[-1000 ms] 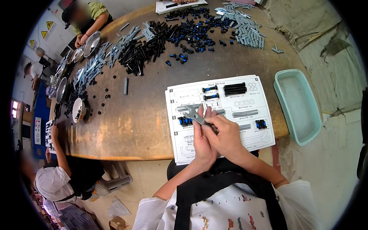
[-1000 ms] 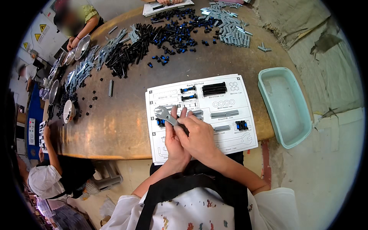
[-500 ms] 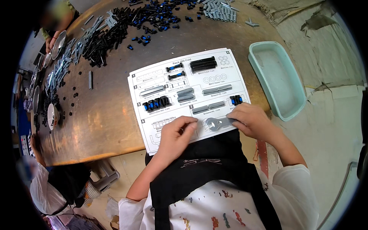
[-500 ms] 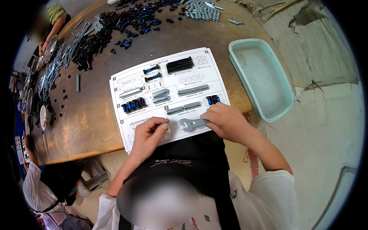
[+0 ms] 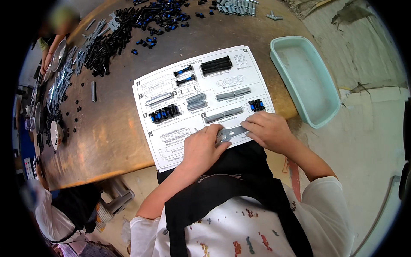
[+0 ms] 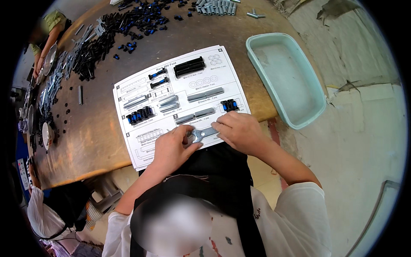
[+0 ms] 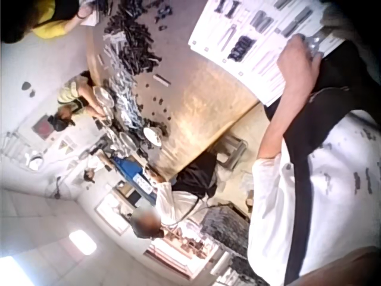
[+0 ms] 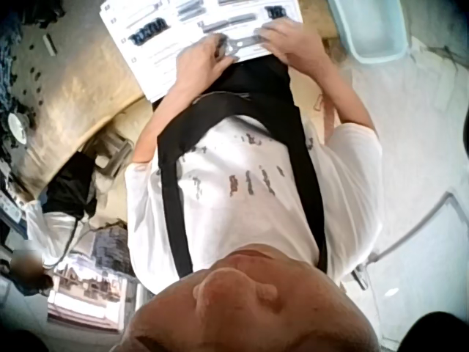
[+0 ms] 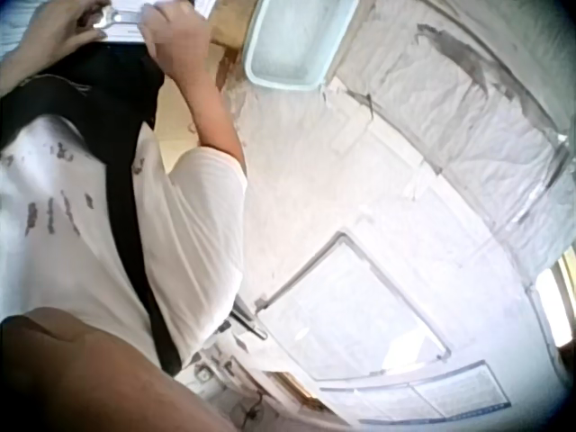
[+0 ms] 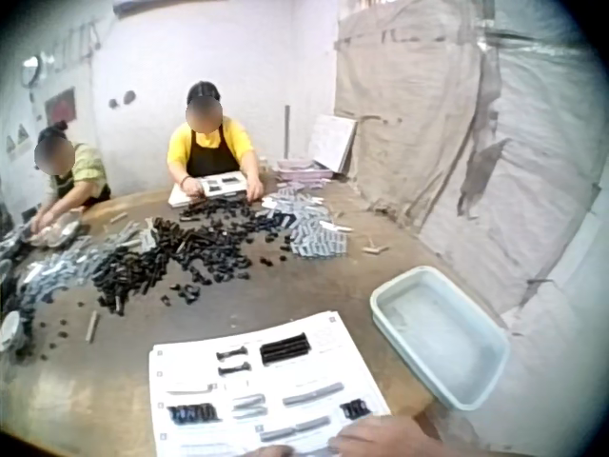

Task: The person assembles small mechanical components using bolts, nuts, and metal rods at a workbench. They follow a printed instruction sheet, repeatedly picking parts from piles, joining them, and placing assembled units on the sheet or into a tray.

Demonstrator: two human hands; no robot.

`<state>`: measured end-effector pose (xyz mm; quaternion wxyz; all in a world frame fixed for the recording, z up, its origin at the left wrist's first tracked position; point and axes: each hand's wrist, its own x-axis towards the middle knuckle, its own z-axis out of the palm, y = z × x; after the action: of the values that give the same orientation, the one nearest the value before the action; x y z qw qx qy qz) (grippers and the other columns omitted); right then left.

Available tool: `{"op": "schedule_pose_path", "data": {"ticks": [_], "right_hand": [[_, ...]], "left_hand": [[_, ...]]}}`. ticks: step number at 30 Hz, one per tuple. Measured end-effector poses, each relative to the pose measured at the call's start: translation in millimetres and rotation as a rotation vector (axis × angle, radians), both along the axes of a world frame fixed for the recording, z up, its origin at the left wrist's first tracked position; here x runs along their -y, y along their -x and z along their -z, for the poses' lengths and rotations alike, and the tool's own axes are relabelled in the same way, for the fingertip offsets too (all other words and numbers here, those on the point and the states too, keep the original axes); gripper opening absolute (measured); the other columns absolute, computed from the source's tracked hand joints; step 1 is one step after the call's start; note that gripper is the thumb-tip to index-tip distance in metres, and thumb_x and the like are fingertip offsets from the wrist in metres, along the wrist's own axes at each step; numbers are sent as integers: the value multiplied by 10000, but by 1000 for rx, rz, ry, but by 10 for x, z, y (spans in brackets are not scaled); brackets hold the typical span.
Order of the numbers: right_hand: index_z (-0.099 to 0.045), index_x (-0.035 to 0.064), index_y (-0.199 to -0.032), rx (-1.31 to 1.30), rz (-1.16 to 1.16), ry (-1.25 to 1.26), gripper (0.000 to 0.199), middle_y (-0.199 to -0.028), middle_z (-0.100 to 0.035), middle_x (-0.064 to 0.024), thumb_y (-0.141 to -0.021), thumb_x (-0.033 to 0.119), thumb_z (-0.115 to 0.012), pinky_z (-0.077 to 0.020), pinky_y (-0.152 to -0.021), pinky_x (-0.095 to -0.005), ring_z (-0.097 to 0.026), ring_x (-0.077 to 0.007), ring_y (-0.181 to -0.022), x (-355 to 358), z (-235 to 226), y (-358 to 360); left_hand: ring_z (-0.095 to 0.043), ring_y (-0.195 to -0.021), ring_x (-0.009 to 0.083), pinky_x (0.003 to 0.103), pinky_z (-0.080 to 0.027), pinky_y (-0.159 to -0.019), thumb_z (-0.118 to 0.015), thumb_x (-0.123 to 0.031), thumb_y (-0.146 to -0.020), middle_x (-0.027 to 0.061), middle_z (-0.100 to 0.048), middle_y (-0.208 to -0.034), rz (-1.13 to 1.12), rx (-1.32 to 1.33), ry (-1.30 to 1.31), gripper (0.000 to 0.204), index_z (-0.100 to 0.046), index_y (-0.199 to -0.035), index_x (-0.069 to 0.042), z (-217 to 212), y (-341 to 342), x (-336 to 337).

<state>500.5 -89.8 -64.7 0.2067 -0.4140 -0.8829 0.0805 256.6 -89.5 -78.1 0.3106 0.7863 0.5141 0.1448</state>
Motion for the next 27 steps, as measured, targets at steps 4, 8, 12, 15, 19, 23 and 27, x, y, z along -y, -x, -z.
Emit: {"op": "schedule_pose_path", "data": {"ticks": [4,8,12,15,19,23,27], "right_hand": [[-703,64,-1022,-111,204,-128,222,-947,-687,-93,-800,65,-689,-527,-720,-357,-664,-257,-857,-272,-203,-319],[-700,39,-1025,-166,417,118,210,-978,-702,-119,-879,127,-577,-521,-806,-431,-664,-340,-914,-1029,-283,-451],[-686,49,-1082,-86,445,16,267,-992,-696,-147,-878,129,-534,-506,-846,-471,-646,-386,-968,-1772,312,-437],[-676,58,-1104,79,527,116,291,-1003,-692,-174,-857,115,-531,-502,-863,-484,-640,-396,-990,-2112,433,-342],[-669,71,-1088,173,521,279,283,-1019,-692,-209,-846,113,-527,-498,-869,-504,-641,-409,-993,-2285,486,-461],[-644,69,-1123,130,554,229,304,-1017,-689,-231,-843,108,-533,-494,-862,-513,-642,-421,-980,-2124,303,-388],[-628,27,-1120,31,522,297,306,-947,-692,-224,-828,91,-561,-517,-814,-468,-664,-391,-922,-2062,248,-423]], "left_hand": [[-667,-707,279,379,-518,-640,-820,-306,-757,93,-662,-775,4,61,-38,477,-621,-1115,-61,57,52,51],[-669,-690,261,362,-525,-641,-823,-306,-764,99,-671,-783,11,59,56,495,-617,-1137,-54,-105,75,2],[-691,-706,258,340,-537,-622,-789,-297,-809,107,-680,-791,-16,237,123,438,-626,-1123,-38,-130,279,28],[-657,-642,180,296,-522,-609,-727,-201,-871,112,-665,-763,-272,368,38,232,-673,-1020,-30,-65,635,202],[-571,-622,92,273,-478,-578,-659,-173,-925,77,-616,-662,-596,390,73,184,-693,-857,-5,116,1316,662],[-520,-636,59,243,-438,-582,-601,-228,-986,8,-589,-642,-632,593,505,324,-685,-780,7,172,1407,1186],[-503,-658,39,215,-417,-600,-591,-241,-1005,-36,-589,-717,-751,790,627,267,-708,-992,-1,392,1091,1253]]}}
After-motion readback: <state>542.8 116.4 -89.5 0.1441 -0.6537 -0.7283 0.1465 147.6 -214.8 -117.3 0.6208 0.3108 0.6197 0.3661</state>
